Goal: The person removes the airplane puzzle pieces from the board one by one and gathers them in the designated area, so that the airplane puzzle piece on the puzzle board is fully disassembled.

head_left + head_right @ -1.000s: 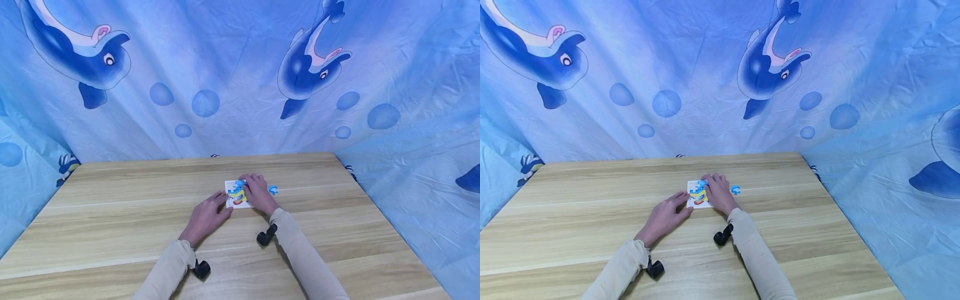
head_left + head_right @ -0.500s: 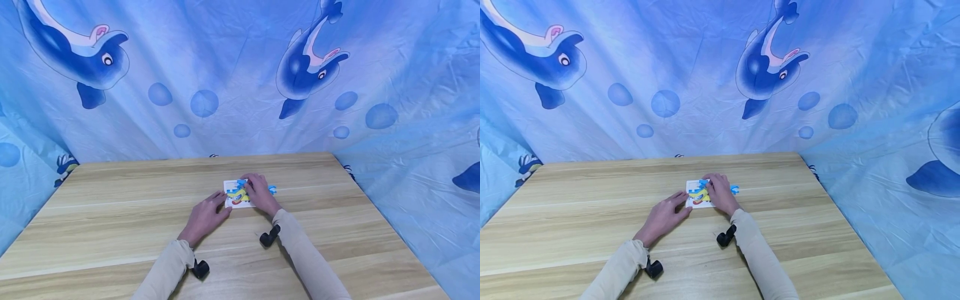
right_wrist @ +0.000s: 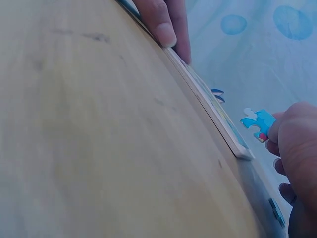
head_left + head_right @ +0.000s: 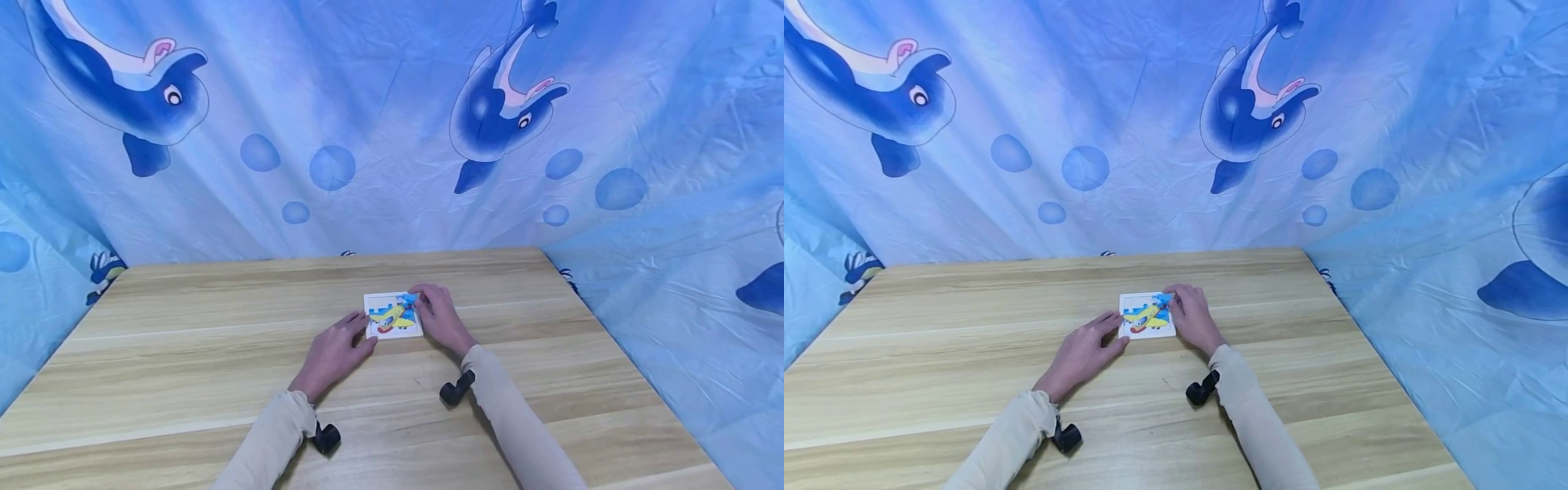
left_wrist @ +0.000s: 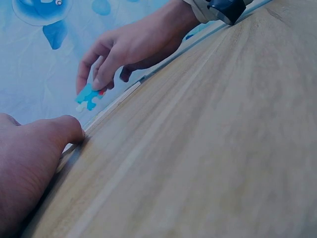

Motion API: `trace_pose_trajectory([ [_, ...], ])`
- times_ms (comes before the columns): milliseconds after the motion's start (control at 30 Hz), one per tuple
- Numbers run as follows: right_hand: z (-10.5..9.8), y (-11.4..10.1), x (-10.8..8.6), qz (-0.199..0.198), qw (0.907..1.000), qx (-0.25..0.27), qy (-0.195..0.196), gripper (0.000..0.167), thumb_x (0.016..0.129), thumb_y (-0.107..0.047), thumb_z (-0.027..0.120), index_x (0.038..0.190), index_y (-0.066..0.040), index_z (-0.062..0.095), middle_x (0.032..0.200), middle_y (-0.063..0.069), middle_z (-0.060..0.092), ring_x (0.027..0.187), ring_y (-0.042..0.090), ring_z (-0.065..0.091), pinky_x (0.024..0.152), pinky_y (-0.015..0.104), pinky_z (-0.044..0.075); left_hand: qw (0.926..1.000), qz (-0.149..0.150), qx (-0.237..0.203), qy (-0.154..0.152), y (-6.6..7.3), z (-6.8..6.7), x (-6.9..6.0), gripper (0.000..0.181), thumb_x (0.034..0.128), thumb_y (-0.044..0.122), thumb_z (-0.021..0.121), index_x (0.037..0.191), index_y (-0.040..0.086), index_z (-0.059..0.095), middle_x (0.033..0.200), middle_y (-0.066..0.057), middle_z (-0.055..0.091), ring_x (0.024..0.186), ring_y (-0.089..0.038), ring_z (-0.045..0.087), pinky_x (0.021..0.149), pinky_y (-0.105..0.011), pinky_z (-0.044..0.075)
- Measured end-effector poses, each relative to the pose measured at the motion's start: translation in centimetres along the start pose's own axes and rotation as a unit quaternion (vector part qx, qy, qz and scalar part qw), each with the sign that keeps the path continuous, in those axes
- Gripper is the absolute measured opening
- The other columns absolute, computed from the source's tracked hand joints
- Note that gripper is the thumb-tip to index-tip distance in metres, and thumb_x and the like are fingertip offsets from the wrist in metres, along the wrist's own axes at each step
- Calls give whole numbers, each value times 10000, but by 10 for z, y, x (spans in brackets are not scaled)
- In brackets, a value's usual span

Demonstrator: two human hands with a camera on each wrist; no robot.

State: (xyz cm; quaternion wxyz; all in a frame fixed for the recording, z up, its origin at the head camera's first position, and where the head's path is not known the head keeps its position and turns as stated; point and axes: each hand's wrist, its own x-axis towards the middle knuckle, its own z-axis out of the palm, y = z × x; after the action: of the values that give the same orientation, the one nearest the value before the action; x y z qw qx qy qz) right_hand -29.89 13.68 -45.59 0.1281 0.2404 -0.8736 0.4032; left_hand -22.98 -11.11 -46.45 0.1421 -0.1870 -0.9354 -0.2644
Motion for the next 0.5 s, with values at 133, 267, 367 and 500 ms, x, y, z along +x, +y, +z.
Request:
trace_pose_trajectory([
  [133,-5,6,-3,-136,9999,-7,103,239,995,-5,599,1223,-10,670,935,51,576,956,275,476,857,410,400,10000,-6,-20,-2,0,0,0,521,963,379,702,1365,50,677,1418,-183,612,1293,-382,591,987,-540,526],
  [267,-10,10,-5,-190,9997,40,148,240,1000,-11,598,1228,1,674,919,48,573,936,272,475,847,408,396,10000,-54,4,-28,-1,0,0,532,967,396,693,1377,57,669,1429,-177,604,1295,-381,589,988,-539,526],
  [367,-15,12,-6,-111,9998,72,159,237,1001,-8,597,1223,6,678,915,47,575,936,270,475,849,411,391,10000,-86,0,-40,-1,0,-1,536,969,406,689,1380,62,668,1432,-164,604,1301,-372,587,987,-537,526],
  [500,-22,16,-10,32,9998,95,197,235,985,15,603,1208,12,678,915,57,580,944,277,476,865,418,387,10000,-80,0,-47,-1,0,-1,536,971,411,687,1378,62,669,1432,-157,605,1307,-365,583,985,-535,527],
])
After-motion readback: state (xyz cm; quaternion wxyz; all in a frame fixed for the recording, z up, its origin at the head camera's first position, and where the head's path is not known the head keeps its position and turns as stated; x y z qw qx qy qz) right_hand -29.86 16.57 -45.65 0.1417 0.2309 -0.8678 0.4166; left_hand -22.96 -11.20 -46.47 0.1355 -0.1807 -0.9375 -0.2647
